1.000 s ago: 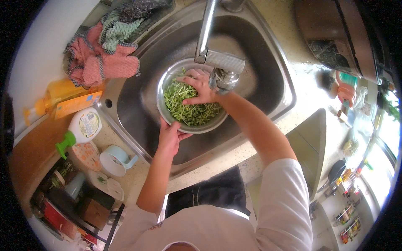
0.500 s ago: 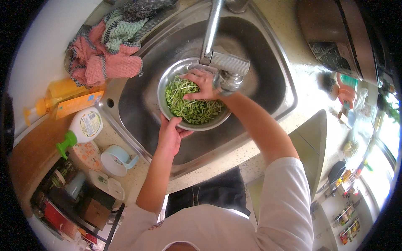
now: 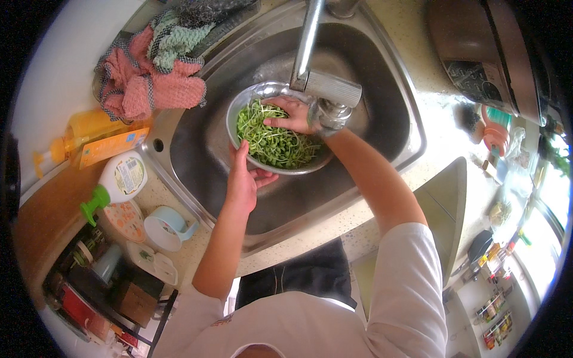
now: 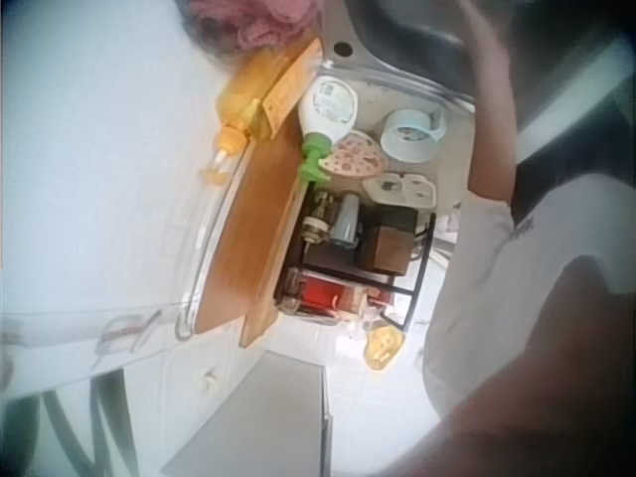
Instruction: The person washes green sprouts in a bowl under a kitchen faucet by running water over them and stirring them by hand.
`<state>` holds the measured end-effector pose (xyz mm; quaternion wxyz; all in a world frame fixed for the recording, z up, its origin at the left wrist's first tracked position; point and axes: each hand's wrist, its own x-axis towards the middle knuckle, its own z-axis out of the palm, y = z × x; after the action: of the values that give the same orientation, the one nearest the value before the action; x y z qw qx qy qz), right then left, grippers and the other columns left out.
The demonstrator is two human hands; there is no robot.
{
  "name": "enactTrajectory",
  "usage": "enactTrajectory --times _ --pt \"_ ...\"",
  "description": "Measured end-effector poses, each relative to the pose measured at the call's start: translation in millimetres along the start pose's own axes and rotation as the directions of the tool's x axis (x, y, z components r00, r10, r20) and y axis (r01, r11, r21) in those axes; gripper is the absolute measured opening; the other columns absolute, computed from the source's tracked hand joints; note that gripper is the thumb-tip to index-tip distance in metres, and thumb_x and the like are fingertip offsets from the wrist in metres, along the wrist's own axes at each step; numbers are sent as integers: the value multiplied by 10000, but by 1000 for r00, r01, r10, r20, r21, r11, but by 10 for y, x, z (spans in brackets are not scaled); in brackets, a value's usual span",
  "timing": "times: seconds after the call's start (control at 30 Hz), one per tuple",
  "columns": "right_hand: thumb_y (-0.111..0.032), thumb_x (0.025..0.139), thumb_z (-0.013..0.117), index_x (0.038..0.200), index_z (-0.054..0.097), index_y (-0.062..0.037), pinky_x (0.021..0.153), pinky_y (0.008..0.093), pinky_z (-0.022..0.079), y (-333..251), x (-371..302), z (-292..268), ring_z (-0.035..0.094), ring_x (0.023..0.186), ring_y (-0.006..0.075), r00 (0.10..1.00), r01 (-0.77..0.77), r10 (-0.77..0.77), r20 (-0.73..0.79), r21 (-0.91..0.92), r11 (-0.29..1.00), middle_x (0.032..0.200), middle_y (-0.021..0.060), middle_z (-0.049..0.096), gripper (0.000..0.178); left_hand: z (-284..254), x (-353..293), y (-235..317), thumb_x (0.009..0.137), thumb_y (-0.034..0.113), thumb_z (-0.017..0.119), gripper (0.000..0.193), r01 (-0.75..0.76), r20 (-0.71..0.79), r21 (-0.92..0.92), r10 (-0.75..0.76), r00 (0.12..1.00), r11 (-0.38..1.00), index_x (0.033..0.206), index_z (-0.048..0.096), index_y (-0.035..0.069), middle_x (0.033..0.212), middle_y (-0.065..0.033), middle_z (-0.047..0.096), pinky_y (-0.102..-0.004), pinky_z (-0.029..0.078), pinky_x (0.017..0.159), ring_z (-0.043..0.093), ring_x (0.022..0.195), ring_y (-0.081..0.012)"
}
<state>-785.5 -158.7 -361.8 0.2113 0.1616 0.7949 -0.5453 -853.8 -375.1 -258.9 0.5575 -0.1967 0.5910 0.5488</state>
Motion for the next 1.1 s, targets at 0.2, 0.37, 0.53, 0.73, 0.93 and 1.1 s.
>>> enactTrajectory --times 0.2,0.37,0.53,0.73,0.93,1.1 --pt "-697 924 557 1599 347 -239 1222 533 295 23 28 -18 365 1479 384 996 -77 74 56 58 995 1623 194 345 843 4 -18 -5 995 635 518 741 -56 22 -47 57 998 997 1589 204 323 1220 -92 525 -440 602 861 627 817 -186" --pt "-662 919 588 1540 441 -172 1227 492 274 -17 7 -20 366 1479 365 995 -104 102 23 137 985 1568 200 417 805 79 -57 -45 1030 623 476 714 -100 32 -44 102 994 994 1594 208 276 1260 -89 542 -407 612 844 646 815 -168" --pt "-646 911 604 1543 444 -157 1218 460 272 -134 -89 -131 395 1460 336 989 -146 135 58 297 944 1549 188 449 815 302 -187 73 1031 625 472 709 -119 38 -17 120 992 993 1592 226 268 1349 -87 545 -360 622 807 664 802 -137" --pt "-454 969 663 1470 554 -132 1130 301 352 -296 -203 -288 495 1360 147 951 -261 306 35 620 740 1442 93 580 606 501 -272 266 1021 505 541 784 -100 -8 -263 102 995 960 1652 149 252 1235 -141 426 -464 590 923 603 839 -210" --pt "-381 970 696 1399 612 -127 961 300 478 23 -170 -271 632 1134 171 976 139 8 -218 647 749 1236 102 686 506 644 -290 400 1015 421 556 778 -144 14 -361 160 987 921 1651 156 222 1259 -154 428 -489 565 976 612 859 -230" --pt "-402 973 693 1336 654 -113 929 337 511 413 -68 -206 664 1083 210 953 134 66 -297 604 786 1193 137 695 466 694 -285 373 1010 427 563 780 -152 4 -347 164 986 926 1649 166 221 1263 -146 441 -487 567 967 614 861 -230"
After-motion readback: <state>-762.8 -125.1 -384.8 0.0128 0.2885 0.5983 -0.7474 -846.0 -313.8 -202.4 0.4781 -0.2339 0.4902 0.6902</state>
